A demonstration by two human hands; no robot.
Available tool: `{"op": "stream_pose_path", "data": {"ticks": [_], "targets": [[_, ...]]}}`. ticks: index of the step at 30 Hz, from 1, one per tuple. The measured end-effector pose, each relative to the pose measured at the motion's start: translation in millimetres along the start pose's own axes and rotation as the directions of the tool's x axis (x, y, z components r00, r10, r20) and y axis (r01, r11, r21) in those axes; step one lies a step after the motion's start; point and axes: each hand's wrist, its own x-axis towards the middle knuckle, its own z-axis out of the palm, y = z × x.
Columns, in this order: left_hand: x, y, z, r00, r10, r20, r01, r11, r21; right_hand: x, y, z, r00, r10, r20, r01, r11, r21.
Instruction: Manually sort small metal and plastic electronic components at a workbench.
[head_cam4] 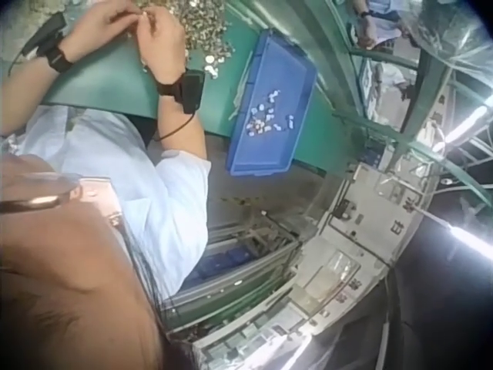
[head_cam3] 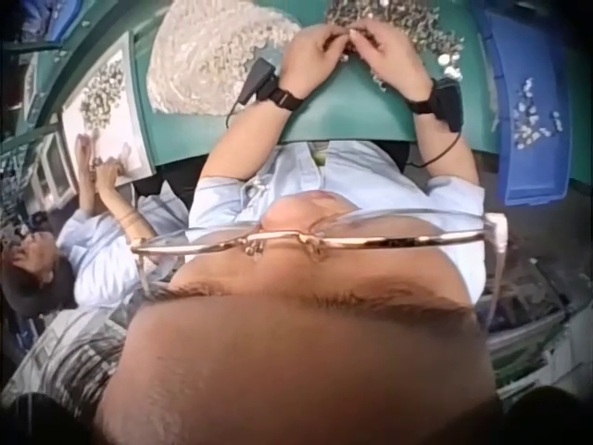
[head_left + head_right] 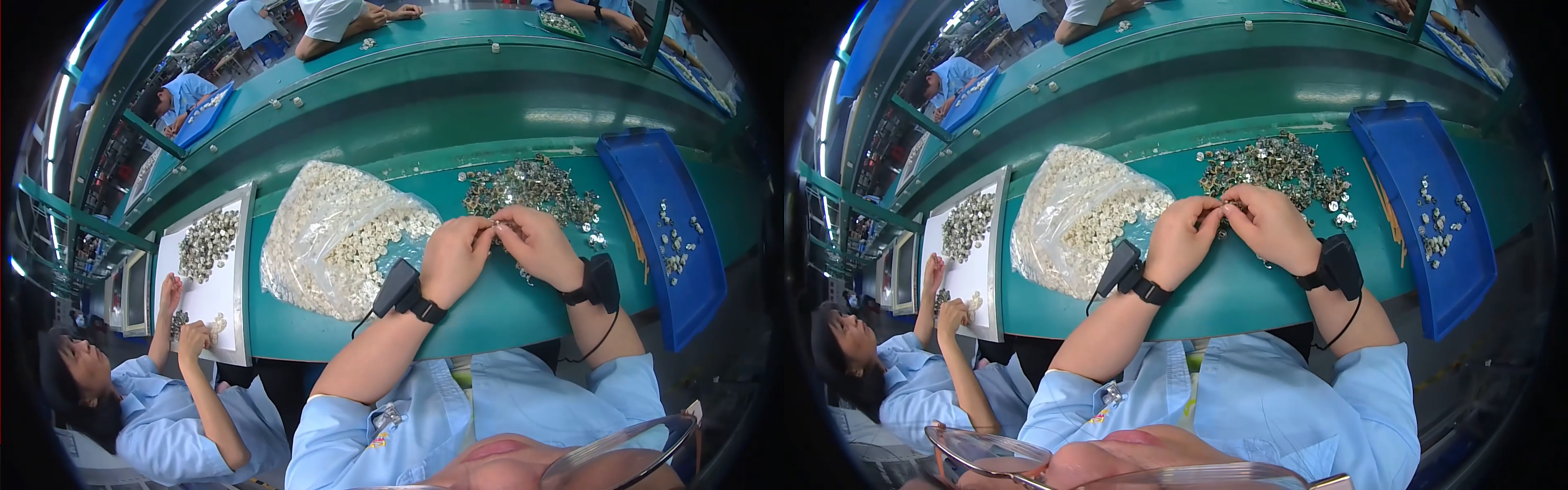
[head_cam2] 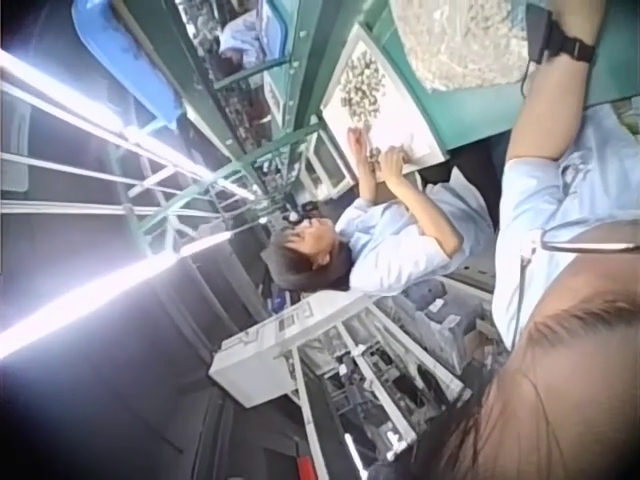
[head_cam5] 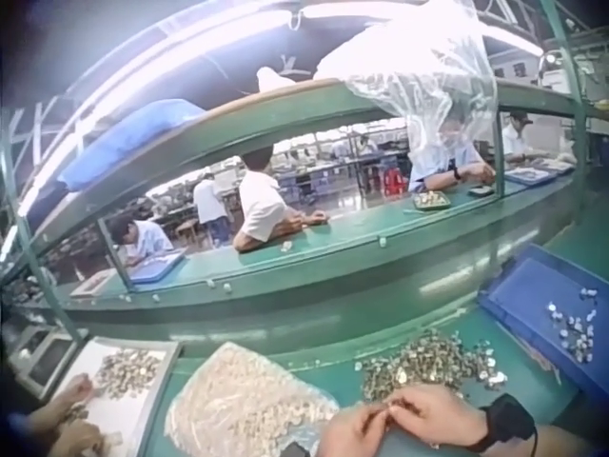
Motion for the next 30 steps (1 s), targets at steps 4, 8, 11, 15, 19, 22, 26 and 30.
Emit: {"op": "stream_pose_path", "data": {"ticks": [4,8,11,15,19,22,26,30], "targets": [[13.7,-13.2,7.0,0.996,-0.075,-0.039,0.068,0.985,-0.162,16.4,11.2,2.9,0.966,-0.226,-0.129,0.229,0.973,0.011],[22.7,-26.0,5.4,0.989,-0.146,0.022,0.147,0.953,-0.266,30.8,17.4,-0.3,0.961,-0.268,-0.062,0.257,0.954,-0.154],[29.5,-30.0,0.5,0.978,-0.191,0.083,0.206,0.948,-0.244,42.6,25.9,4.8,0.911,-0.401,-0.096,0.372,0.9,-0.225],[36.7,-42.3,-2.3,0.96,-0.229,0.158,0.256,0.95,-0.179,51.2,29.3,15.8,0.914,-0.381,-0.143,0.359,0.92,-0.155],[40.1,-61.6,4.5,0.966,-0.158,0.205,0.204,0.951,-0.231,56.8,32.6,18.5,0.949,-0.283,-0.143,0.266,0.956,-0.124],[40.5,-71.9,11.1,0.979,-0.078,0.186,0.129,0.951,-0.28,62.7,32.9,14.9,0.967,-0.232,-0.102,0.22,0.968,-0.118],[46.8,-73.9,13.8,0.97,-0.183,0.16,0.235,0.873,-0.427,69.9,41.2,11.2,0.981,-0.187,-0.058,0.182,0.98,-0.076],[50.1,-75.7,14.5,0.957,-0.227,0.181,0.288,0.824,-0.487,73.8,47.1,14.4,0.981,-0.153,-0.116,0.155,0.988,0.009]]}}
